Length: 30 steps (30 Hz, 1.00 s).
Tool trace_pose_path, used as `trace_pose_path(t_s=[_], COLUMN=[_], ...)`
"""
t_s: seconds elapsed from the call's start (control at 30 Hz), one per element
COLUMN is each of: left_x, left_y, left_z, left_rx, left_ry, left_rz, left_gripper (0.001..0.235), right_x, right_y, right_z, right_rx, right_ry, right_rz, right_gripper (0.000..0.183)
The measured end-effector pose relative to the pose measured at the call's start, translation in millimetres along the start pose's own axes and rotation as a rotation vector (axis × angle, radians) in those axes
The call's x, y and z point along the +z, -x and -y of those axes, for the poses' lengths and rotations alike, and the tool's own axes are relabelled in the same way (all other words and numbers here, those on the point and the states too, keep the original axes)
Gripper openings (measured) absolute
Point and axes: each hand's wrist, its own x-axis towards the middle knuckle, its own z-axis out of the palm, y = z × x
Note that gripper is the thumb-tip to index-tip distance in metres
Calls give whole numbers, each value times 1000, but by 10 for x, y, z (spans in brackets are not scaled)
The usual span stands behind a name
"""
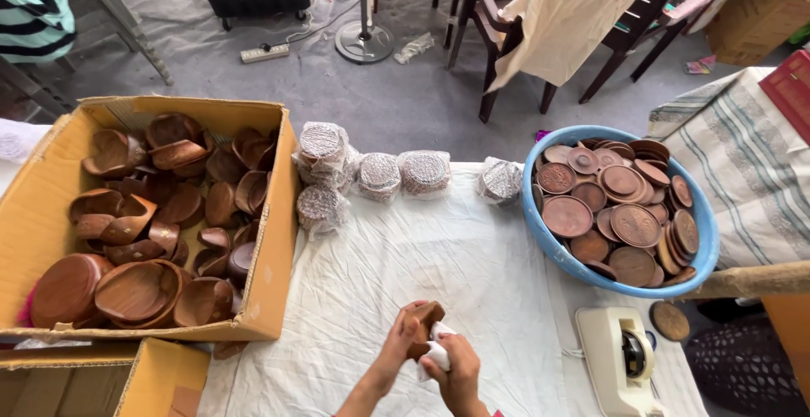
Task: The person wraps small wooden bowls and lids in white cloth and plastic wrap. They place the wrapped items on a white cloth on the floor next to a cardboard box and a blue basin filled with wooden items.
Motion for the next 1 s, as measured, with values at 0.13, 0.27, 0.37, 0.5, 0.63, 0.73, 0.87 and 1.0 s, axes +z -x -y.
trace_pose_path(t_s=[0.13, 0.27, 0.37, 0.5, 0.63, 0.73, 0.87, 1.0], left_x=[-690, -316, 13, 290, 340, 362, 59, -27], left_y=[-461, -182, 48, 202, 127, 154, -18, 133], left_z=[579, 48, -141, -159, 225, 234, 386, 2], left_rx=[-162, -325, -315, -144, 59, 137, 2, -352], left_ry=[318, 539, 518, 318, 196, 73, 244, 504], left_rz=[144, 155, -42, -199, -279, -315, -284, -227], left_gripper=[75, 70, 69, 69, 75, 72, 70, 76], right_x=[117, 168, 156, 136, 154, 321, 185, 3], right_y=[47, 83, 98, 86, 95, 307, 56, -237], right_z=[31, 25, -40, 10, 28, -310, 117, 439], right_rx=[-466, -632, -380, -82, 311, 483, 254, -291], right_ry=[-12, 5, 21, -40, -262, -86, -126, -29], right_rz=[129, 213, 218, 168, 83, 65, 68, 192], right_gripper=[41, 41, 41, 31, 32, 40, 26, 39])
